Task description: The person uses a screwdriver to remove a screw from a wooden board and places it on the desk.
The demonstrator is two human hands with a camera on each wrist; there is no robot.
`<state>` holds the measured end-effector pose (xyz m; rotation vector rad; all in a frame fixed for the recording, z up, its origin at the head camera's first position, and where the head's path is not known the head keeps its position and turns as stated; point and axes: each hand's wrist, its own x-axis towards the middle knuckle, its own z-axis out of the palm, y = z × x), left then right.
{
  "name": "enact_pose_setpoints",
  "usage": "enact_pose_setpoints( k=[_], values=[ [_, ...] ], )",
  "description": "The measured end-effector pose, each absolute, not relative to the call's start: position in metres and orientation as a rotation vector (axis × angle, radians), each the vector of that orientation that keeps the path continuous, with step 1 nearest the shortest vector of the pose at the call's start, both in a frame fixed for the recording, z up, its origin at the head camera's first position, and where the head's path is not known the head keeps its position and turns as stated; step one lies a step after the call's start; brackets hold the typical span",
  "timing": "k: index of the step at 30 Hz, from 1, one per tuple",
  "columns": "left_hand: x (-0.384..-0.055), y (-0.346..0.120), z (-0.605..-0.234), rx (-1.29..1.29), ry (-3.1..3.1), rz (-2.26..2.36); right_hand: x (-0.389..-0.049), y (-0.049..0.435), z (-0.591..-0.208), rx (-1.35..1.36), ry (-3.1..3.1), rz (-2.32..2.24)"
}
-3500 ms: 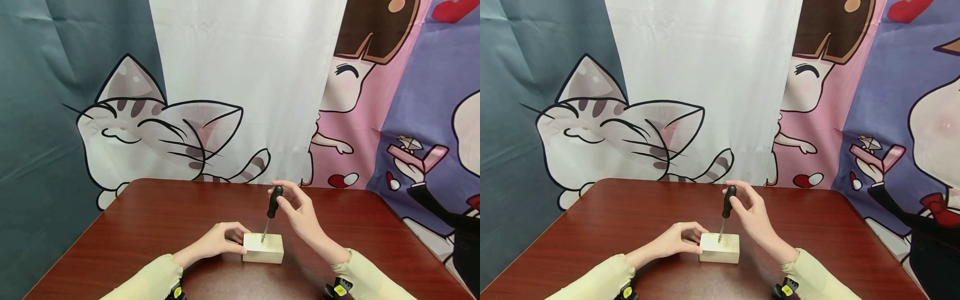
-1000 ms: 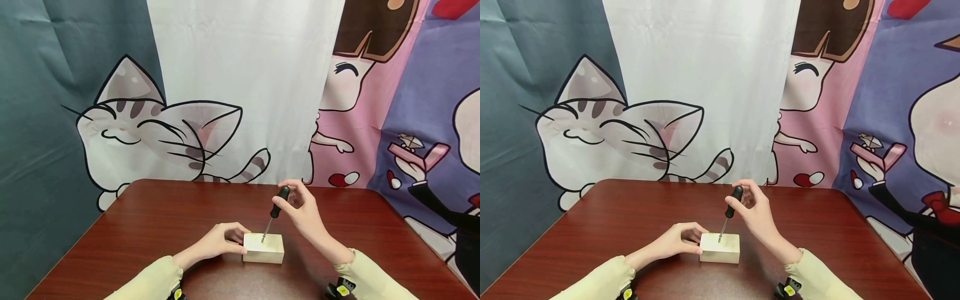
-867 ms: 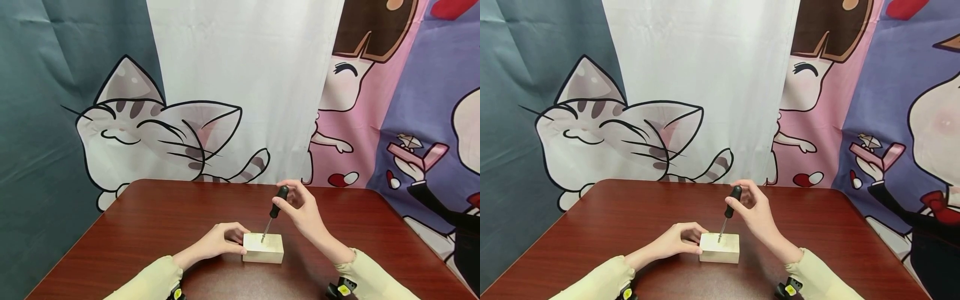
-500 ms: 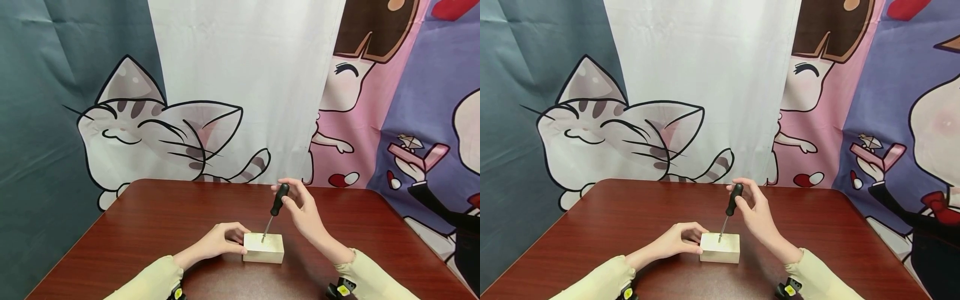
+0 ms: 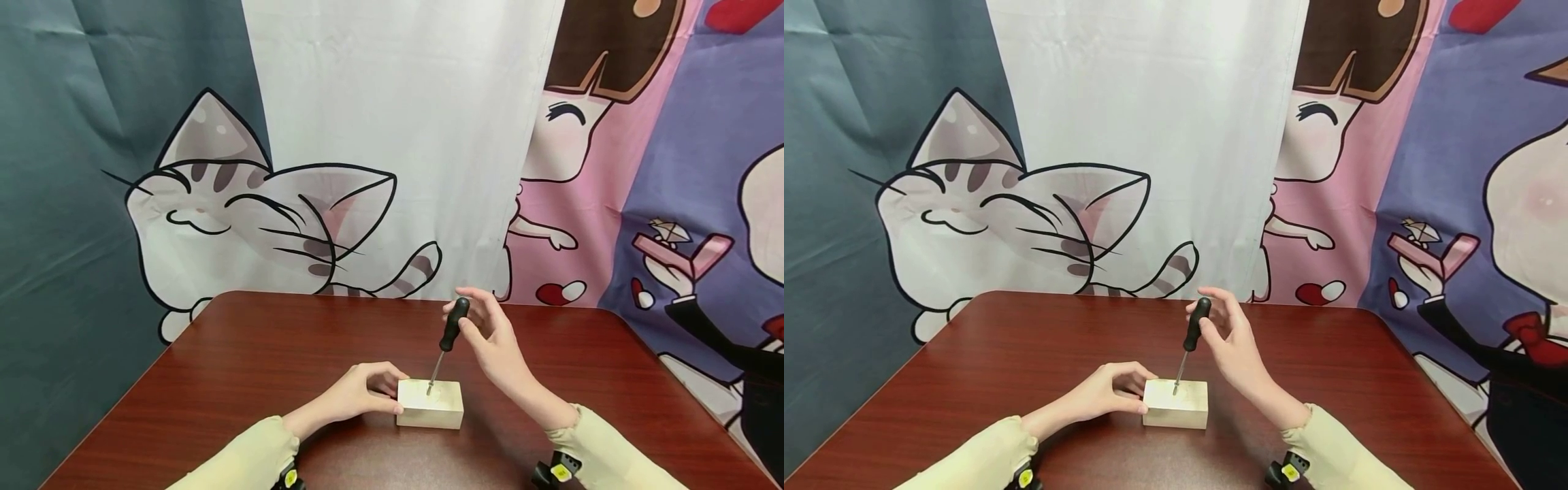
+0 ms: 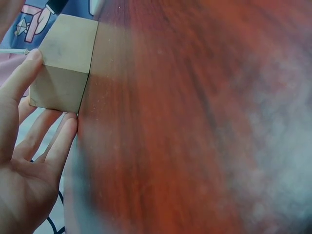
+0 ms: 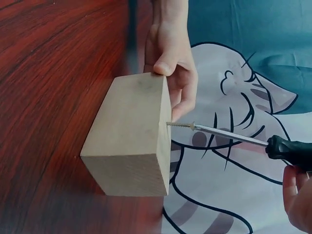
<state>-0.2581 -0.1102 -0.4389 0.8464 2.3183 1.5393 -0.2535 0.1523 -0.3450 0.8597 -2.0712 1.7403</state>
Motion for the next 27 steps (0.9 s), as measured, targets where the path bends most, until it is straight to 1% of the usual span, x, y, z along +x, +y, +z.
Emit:
enact_pose_setpoints(
  k=[2,9,11,16,24,27],
  values=[
    [-0.2583,-0.1102,-0.4394,0.844,2.319,1.54,-0.2534,0.1513,-0.3459,0.868,-2.053,1.77],
    [-0.2592,-0.1105,-0.4403,0.848,2.321,1.537,-0.2525,0.1482,-0.3471,0.689,-2.114,1.652],
    [-0.2594,-0.1107,-0.4406,0.848,2.323,1.535,-0.2524,0.148,-0.3466,0.673,-2.123,1.65],
    [-0.26,-0.1107,-0.4413,0.856,2.331,1.53,-0.2522,0.1495,-0.346,0.702,-2.126,1.659],
    [-0.2596,-0.1101,-0.4408,0.85,2.331,1.538,-0.2537,0.152,-0.3485,0.868,-2.071,1.729],
    [-0.2594,-0.1099,-0.4404,0.848,2.328,1.541,-0.2529,0.1506,-0.3487,0.838,-2.057,1.715]
  ],
)
